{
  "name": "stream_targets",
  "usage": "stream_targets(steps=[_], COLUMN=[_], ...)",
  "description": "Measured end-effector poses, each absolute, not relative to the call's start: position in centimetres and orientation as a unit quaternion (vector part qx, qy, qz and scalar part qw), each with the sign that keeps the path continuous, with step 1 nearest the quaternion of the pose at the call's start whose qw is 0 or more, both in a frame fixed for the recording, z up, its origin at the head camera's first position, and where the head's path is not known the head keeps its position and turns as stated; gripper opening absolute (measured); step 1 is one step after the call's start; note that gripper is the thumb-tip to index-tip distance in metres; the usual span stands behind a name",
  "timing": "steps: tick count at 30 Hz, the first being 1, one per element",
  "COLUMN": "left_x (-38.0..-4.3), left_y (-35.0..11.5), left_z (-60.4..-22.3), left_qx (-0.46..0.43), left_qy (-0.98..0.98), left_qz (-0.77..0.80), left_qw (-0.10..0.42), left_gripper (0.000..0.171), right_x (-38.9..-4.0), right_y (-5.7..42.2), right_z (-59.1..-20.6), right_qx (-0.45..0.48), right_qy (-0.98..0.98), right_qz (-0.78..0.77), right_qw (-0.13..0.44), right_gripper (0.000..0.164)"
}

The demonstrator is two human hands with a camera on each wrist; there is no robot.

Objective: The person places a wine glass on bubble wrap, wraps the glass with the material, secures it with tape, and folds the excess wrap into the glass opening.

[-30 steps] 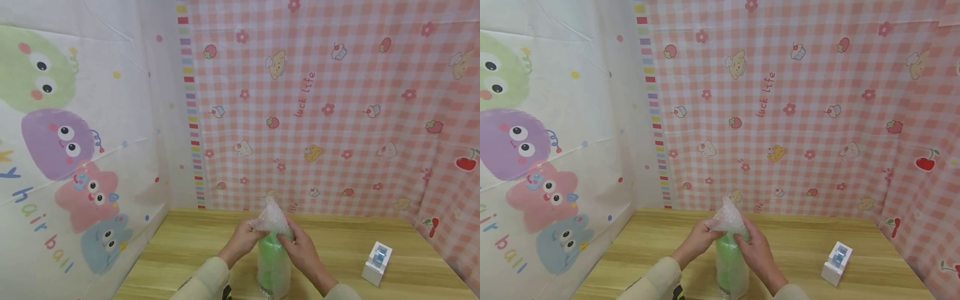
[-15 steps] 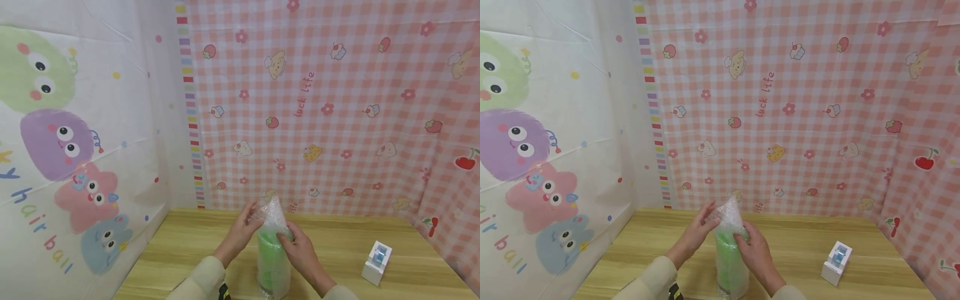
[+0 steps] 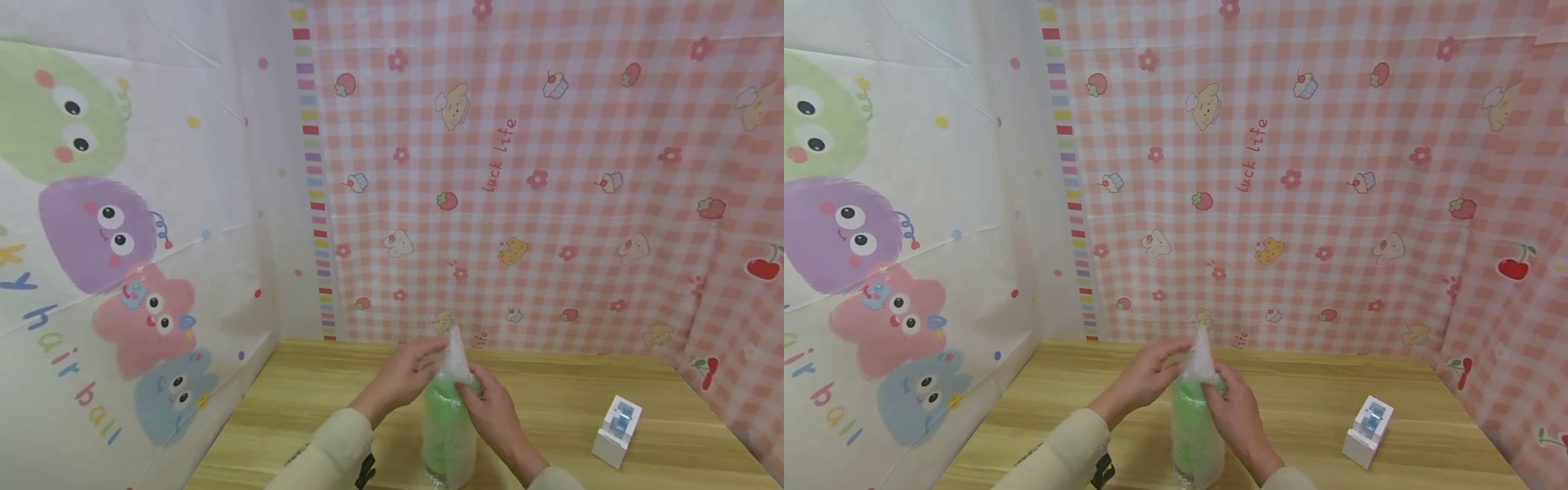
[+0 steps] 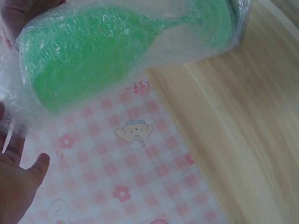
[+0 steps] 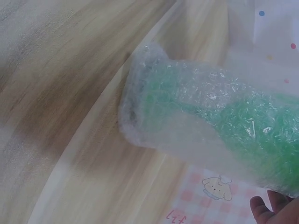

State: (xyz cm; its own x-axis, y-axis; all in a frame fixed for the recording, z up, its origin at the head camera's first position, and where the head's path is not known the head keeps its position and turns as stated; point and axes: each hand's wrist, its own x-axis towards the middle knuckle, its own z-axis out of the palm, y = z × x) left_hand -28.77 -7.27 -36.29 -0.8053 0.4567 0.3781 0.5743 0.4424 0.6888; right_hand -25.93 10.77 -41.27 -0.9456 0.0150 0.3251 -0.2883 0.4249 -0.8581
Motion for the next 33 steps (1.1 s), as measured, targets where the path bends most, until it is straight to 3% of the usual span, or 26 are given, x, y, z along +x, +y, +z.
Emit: stream_targets(steps=[9,14,16,19,23,25,33], left_x=[-28.8,-28.7,-28.7,-28.7,-28.9,-29.0,-29.0], left_y=[-6.9,-6.7,-6.6,-6.6,-6.8,-6.9,-7.1], left_z=[-36.0,-35.7,-35.7,-35.6,-35.7,-35.8,-36.3], left_qx=[-0.311,-0.316,-0.323,-0.333,-0.347,-0.353,-0.334], left_qy=[-0.877,-0.892,-0.895,-0.897,-0.895,-0.893,-0.894], left_qz=[-0.358,-0.309,-0.292,-0.274,-0.262,-0.260,-0.292], left_qw=[0.080,0.091,0.095,0.100,0.105,0.103,0.067], left_gripper=[0.037,0.034,0.033,0.032,0.030,0.029,0.029], right_x=[-25.8,-26.1,-26.3,-26.6,-26.9,-27.0,-26.9], right_y=[11.7,12.5,12.8,13.2,13.6,13.7,13.7], right_z=[-40.5,-40.0,-39.7,-39.2,-38.4,-38.0,-37.1], right_qx=[0.102,0.134,0.160,0.234,0.317,0.332,0.297], right_qy=[-0.841,-0.846,-0.850,-0.854,-0.853,-0.856,-0.893], right_qz=[0.521,0.511,0.495,0.441,0.339,0.304,0.273], right_qw=[0.101,0.070,0.083,0.147,0.238,0.255,0.200], right_gripper=[0.039,0.057,0.068,0.075,0.065,0.059,0.044])
